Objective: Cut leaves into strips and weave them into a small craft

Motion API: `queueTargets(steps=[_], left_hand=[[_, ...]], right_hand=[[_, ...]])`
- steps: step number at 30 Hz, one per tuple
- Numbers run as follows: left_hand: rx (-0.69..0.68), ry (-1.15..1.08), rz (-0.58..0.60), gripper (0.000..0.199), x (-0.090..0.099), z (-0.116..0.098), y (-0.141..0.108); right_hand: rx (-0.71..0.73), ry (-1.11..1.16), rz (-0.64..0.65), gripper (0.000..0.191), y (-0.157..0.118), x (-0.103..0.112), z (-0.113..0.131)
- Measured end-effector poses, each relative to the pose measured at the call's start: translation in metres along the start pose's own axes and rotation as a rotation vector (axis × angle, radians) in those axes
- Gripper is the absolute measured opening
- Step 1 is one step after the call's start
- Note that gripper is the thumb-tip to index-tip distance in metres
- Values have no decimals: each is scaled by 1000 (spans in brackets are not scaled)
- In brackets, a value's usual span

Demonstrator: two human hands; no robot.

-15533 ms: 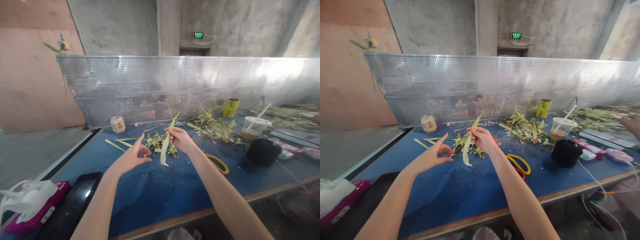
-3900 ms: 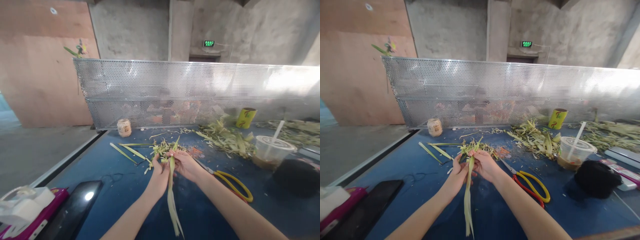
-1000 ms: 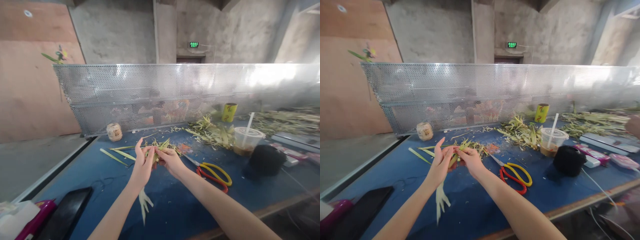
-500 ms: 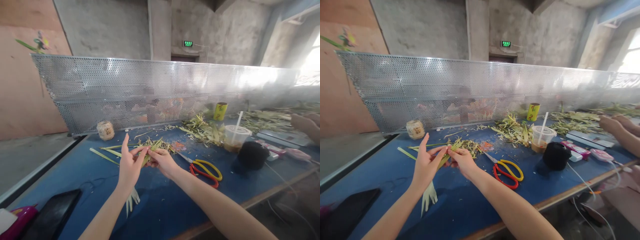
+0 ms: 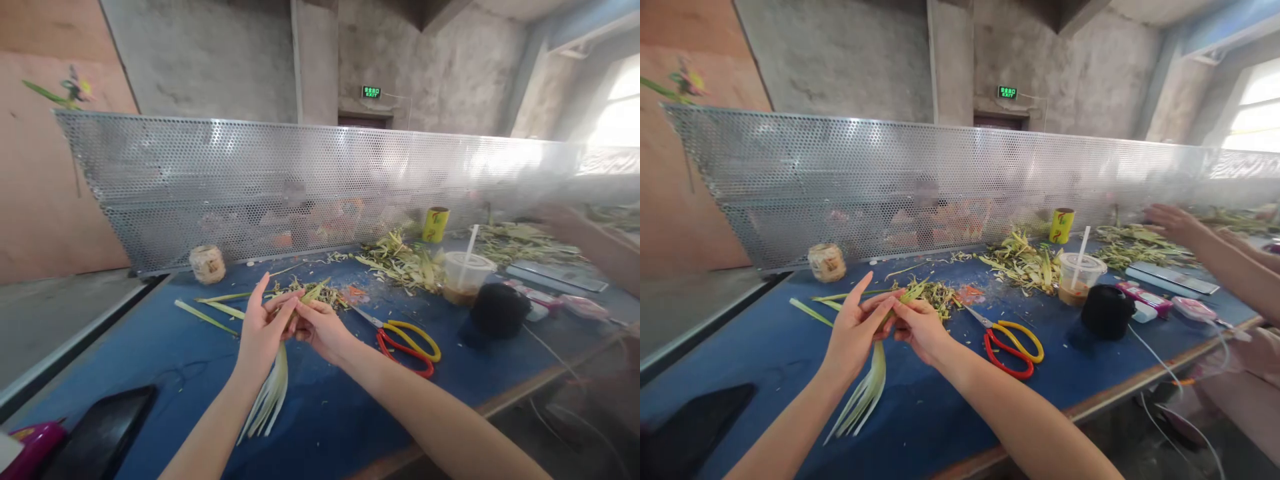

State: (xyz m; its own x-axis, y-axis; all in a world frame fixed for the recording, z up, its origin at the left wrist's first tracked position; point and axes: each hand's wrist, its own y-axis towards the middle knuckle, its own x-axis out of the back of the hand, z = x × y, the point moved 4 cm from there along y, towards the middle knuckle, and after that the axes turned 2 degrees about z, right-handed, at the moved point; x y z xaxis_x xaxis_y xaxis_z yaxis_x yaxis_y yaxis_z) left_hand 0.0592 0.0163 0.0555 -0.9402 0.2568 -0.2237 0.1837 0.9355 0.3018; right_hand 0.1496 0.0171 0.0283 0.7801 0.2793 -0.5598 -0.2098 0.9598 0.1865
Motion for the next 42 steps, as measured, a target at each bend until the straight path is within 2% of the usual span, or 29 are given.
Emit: queueTargets(steps=[4,8,10,12,14,18,28,35,39,42], left_hand=[[-30,-22,-54,76,2,-1,-3],[5,-175,-18,65,0,3,-4],[3,-237,45,73,-3,5,-4],[-15,-226,96,85,-4,6,-4],[-34,-190,111,88,-4,6,-5],[-64,-98,62,78,-2,5,-5],[-124,155,-57,78,7,4,-1],[-141,233,-116,72,11,1,0],[-153,269,-174,64,16,1,0],[-179,340,-220,61,21,1,0]], right_hand=[[3,-1,-15,28,-3,-2,2],[-22,21,-36,28,-1,3,0],[-31,48,-47,29,1,6,-2],[-38,75,-44,30,2,8,-3],[-46,88,-22,29,2,9,-3],[-44,33,20,29,1,6,-2],[99,-246,-78,38,0,8,3],[35,-391,3,25,4,11,1],[-32,-467,14,25,4,12,-2],[-101,-435,20,28,1,9,-8]])
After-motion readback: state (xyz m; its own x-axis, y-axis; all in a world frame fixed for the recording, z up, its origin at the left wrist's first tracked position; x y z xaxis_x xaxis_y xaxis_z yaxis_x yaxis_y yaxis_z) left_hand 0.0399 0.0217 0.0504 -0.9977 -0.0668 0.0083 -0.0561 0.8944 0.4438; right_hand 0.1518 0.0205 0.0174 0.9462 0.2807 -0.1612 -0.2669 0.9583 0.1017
